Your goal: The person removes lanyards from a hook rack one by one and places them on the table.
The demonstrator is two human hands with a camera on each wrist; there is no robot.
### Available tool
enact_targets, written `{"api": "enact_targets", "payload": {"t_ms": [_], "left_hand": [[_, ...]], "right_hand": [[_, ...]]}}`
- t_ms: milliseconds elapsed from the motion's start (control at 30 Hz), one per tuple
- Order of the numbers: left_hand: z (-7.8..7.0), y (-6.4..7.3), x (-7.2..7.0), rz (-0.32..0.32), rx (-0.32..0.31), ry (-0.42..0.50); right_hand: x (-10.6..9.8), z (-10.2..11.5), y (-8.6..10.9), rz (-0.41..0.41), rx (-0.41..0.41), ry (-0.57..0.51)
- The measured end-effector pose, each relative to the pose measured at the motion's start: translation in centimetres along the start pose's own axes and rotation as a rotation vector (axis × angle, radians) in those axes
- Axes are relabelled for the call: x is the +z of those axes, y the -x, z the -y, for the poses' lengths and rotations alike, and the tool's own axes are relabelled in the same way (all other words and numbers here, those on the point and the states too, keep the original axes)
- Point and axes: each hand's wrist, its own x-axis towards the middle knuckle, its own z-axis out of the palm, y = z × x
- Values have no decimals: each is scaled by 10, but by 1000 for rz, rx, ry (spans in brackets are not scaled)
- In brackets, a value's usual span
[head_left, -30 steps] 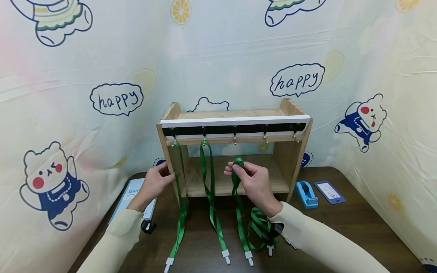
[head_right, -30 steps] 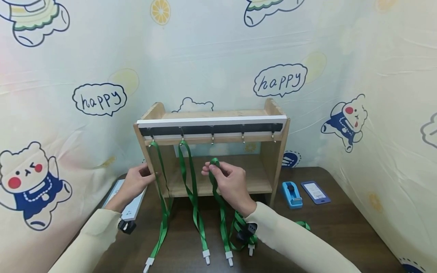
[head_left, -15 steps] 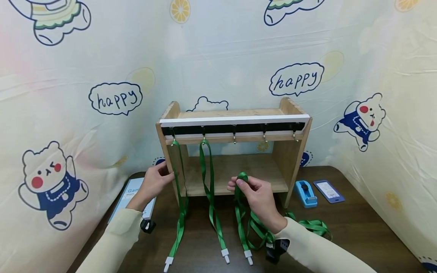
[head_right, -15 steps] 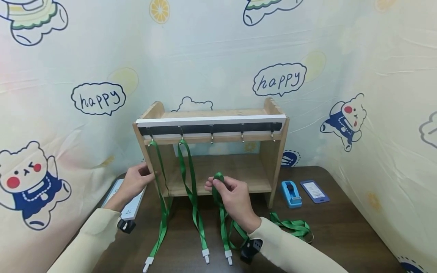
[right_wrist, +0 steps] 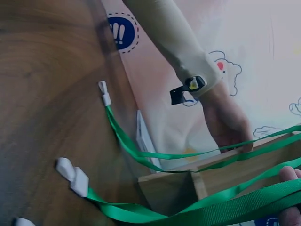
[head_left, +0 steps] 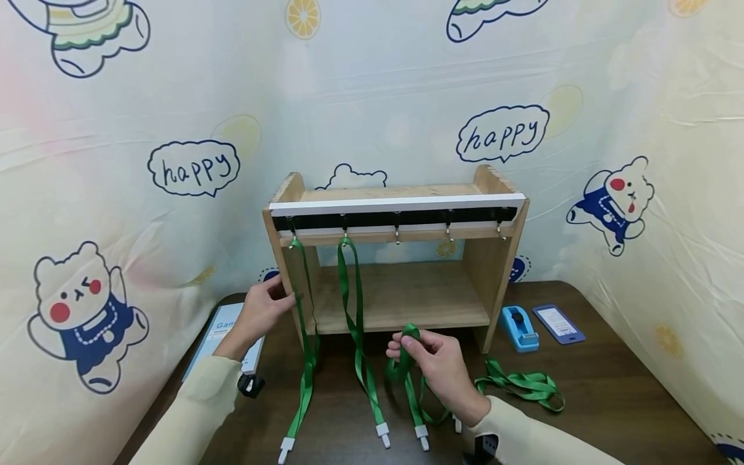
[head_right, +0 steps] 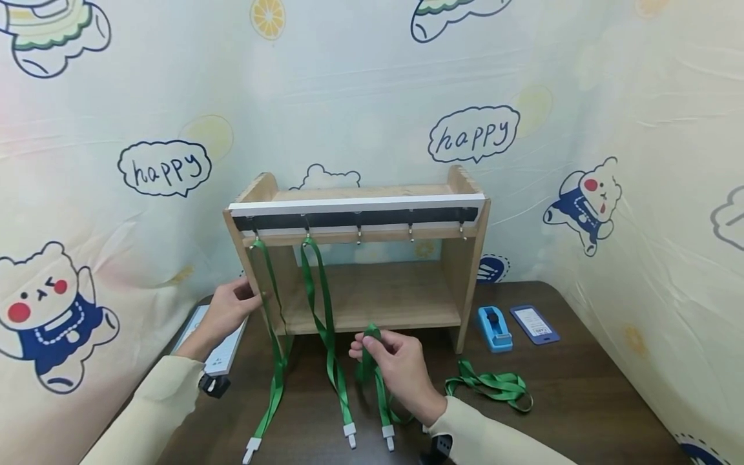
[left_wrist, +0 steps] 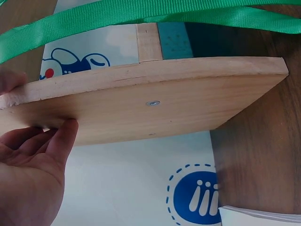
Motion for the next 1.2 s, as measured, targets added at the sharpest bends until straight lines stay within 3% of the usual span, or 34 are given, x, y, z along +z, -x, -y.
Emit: {"api": "enact_targets", "payload": {"t_ms": [333,633,900,1200], "left_hand": [[0,0,-1,-6,8,1],[1,0,-1,-6,8,1],[-1,0,0,-1,3,10],[1,0,-1,1,-3,0]], "right_hand": [[-5,-16,14,0,86,24],[-4,-46,8,-8,157,42],[-4,-69,-4,-66,172,116],[-1,-81,-8,-97,156,187]]}}
